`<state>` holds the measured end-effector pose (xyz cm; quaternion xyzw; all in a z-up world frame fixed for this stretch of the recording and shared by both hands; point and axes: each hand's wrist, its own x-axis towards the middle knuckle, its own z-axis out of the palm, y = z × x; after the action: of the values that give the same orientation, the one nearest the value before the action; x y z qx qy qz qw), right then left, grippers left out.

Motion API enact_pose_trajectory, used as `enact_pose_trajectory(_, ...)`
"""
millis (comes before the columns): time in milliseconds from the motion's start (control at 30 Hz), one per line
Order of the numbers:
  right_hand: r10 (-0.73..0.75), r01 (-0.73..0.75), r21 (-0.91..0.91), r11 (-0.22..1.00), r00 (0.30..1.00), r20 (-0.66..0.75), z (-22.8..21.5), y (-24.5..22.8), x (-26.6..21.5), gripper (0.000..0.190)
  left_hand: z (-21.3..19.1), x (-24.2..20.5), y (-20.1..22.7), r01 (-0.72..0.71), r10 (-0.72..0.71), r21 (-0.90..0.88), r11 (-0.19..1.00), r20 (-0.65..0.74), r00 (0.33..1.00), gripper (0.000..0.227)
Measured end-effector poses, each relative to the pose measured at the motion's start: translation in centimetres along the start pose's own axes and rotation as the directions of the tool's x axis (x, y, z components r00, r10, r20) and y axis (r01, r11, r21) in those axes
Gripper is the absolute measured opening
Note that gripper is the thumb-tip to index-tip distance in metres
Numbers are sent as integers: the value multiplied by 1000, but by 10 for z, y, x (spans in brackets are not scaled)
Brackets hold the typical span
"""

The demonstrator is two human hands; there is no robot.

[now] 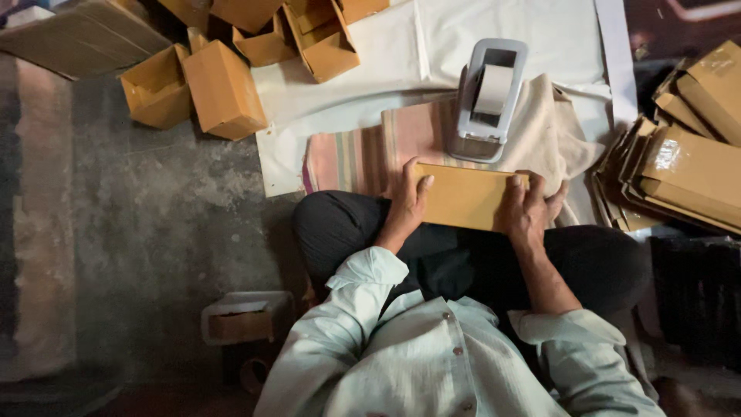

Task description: The person sits cross-legged on the floor and repeatedly folds the flaps of small cardboard boxes. They use a tape dispenser to apply clear packing tape to seal the boxes, then place the finished boxes into a pile to the right.

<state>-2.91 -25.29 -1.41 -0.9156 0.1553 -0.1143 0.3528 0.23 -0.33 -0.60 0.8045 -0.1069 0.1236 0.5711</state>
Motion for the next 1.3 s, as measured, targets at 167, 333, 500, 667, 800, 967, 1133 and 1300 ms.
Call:
enact_pose_trajectory(167, 16, -12, 90, 996, 999, -43, 18, 16, -1, 41, 8, 3, -20, 173, -172, 44, 984, -25, 985, 25)
enact_pose_trajectory(333, -67, 71, 53, 996, 995, -71, 17, 19, 3, 33, 1, 11, -9, 177, -177, 4, 984, 19, 984, 29)
enact_pose_trajectory(500, -234, 226, -216, 950, 972, -14, 12, 11, 6, 30, -13, 9, 14, 39, -23, -173, 984, 96, 995, 42)
enact_pose_trajectory(667, 117, -209, 395, 895, 962, 245, 17, 8, 8, 42, -1, 8, -4, 169, -170, 78, 983, 4, 985, 39)
enact_pose_trajectory(800, 27, -24, 205, 979, 1000, -15, 29, 23, 10, 45, 7, 7, -25, 215, -215, 103, 971, -3, 977, 38)
enact_pose_trajectory(967, -140, 139, 22, 990, 988, 58, 32, 44, 15, 34, 4, 7, -7, 239, -246, 161, 958, 21, 969, 51)
enact_pose_trajectory(1133, -487, 485, -483, 729, 863, 133, 19, 45, 13, 32, -9, 1, 44, -234, 136, 437, 868, 245, 960, 126)
enact_pose_trajectory(1300, -510, 497, -446, 744, 854, 100, 23, 45, 12, 32, 10, 4, 81, -263, -173, 723, 638, 468, 867, 142)
